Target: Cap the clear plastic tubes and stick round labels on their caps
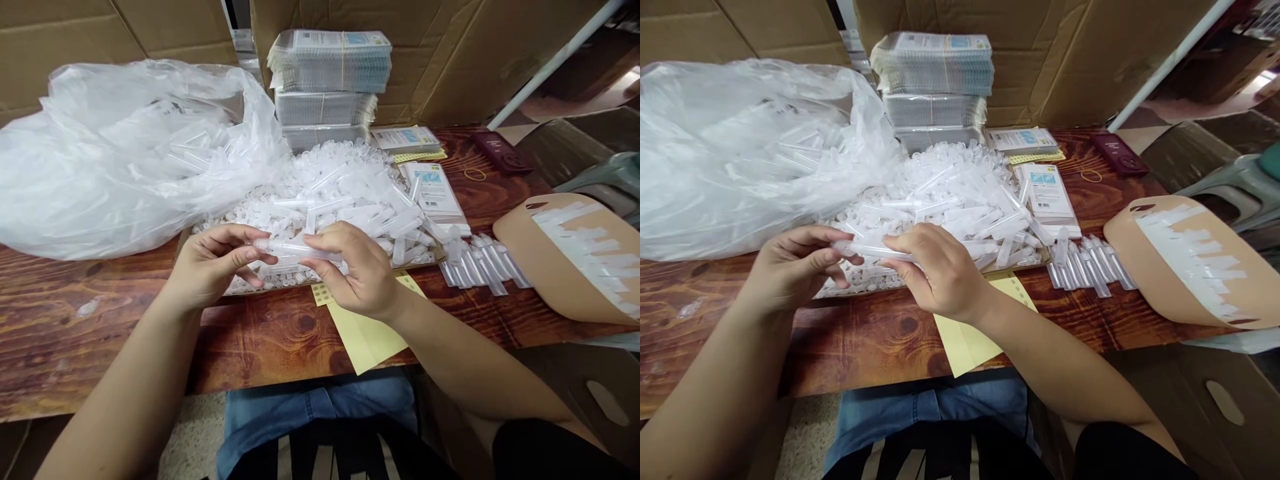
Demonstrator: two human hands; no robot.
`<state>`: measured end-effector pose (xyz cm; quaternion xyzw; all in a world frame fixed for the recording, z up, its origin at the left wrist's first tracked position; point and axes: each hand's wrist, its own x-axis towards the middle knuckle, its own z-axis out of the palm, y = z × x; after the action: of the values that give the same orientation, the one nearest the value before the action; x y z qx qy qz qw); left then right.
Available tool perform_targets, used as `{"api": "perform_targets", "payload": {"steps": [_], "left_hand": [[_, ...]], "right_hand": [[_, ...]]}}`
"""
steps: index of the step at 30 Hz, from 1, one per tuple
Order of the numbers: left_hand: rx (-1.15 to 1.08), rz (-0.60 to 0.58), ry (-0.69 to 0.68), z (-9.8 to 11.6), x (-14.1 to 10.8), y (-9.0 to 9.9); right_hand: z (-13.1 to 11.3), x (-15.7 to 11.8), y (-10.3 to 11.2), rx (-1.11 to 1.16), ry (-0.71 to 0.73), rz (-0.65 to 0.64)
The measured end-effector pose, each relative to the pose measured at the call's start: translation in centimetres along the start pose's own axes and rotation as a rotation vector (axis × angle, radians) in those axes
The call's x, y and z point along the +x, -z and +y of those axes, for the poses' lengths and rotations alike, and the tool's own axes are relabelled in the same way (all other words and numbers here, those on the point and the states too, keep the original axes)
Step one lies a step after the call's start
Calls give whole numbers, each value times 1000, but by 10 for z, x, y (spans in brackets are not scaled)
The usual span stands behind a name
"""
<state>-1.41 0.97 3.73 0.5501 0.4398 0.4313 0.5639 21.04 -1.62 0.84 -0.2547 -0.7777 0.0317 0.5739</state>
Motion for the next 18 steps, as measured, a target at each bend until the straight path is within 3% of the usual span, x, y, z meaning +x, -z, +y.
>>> {"api": "perform_targets", "payload": {"steps": [7, 13, 18], "left_hand": [[-64, -55, 71, -5, -4, -11], [-82, -5, 37, -2, -9, -21], [-141, -8, 80, -5, -10, -26]], "right_hand": [[-6, 0, 3, -100, 32, -97], [-6, 0, 8, -147, -215, -201], [-5, 0, 7, -107, -8, -235]]}}
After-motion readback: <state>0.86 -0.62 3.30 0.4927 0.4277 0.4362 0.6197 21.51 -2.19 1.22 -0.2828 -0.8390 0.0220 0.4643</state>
